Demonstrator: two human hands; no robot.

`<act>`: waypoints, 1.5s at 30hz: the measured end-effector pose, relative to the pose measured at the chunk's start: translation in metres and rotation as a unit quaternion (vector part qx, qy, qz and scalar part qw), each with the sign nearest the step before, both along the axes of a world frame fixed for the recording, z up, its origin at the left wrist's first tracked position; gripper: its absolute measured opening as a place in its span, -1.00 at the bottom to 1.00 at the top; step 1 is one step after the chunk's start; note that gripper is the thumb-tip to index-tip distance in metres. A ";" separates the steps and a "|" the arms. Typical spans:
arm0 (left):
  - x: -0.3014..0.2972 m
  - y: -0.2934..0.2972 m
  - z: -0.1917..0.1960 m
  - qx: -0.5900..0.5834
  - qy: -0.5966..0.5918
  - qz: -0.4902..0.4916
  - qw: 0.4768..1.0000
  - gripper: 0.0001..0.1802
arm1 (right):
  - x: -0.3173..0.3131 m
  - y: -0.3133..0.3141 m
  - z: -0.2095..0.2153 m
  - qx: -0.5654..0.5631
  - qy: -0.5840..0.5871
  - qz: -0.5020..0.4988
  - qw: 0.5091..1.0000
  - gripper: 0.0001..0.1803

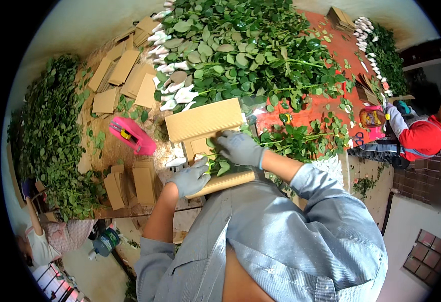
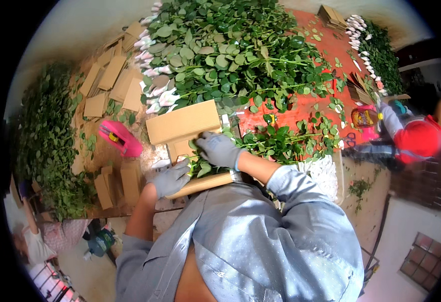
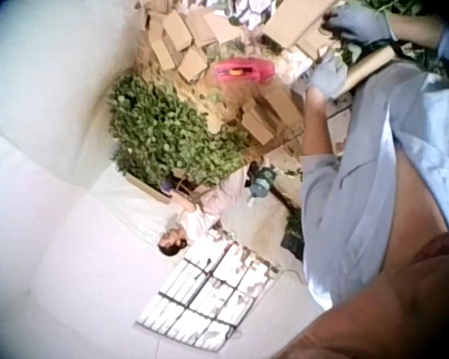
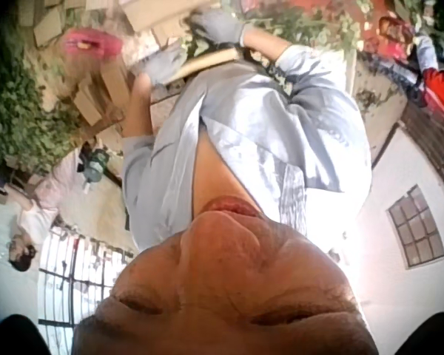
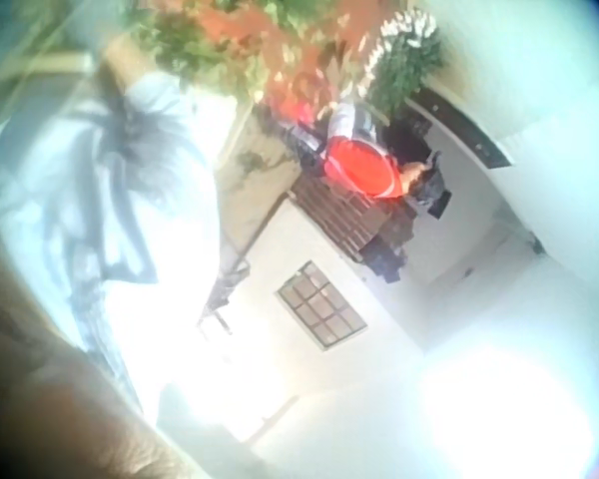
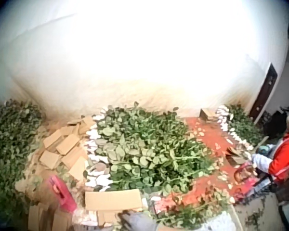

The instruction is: The person places rose stems onto a cardboard sheet, covers them with a piece of paper, and folds the cardboard sides inward to secure the flowers for shipping.

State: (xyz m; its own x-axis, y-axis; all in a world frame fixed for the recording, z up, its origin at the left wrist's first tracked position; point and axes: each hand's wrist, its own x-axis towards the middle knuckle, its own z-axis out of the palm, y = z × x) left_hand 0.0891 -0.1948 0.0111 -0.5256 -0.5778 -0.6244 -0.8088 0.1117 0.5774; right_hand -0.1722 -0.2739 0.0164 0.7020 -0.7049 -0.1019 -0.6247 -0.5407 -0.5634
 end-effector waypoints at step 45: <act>-0.009 0.006 0.004 -0.040 -0.013 0.021 0.999 -0.47 | -0.025 -0.264 0.146 -0.460 0.092 -0.175 0.865 -0.34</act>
State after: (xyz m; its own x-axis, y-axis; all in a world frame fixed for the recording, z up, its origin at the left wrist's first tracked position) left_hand 0.0797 -0.1888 0.0151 -0.4830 -0.6478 -0.5892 -0.8288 0.1212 0.5462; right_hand -0.1971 -0.5376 0.1620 0.4606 -0.7129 0.5287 -0.8743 -0.4671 0.1318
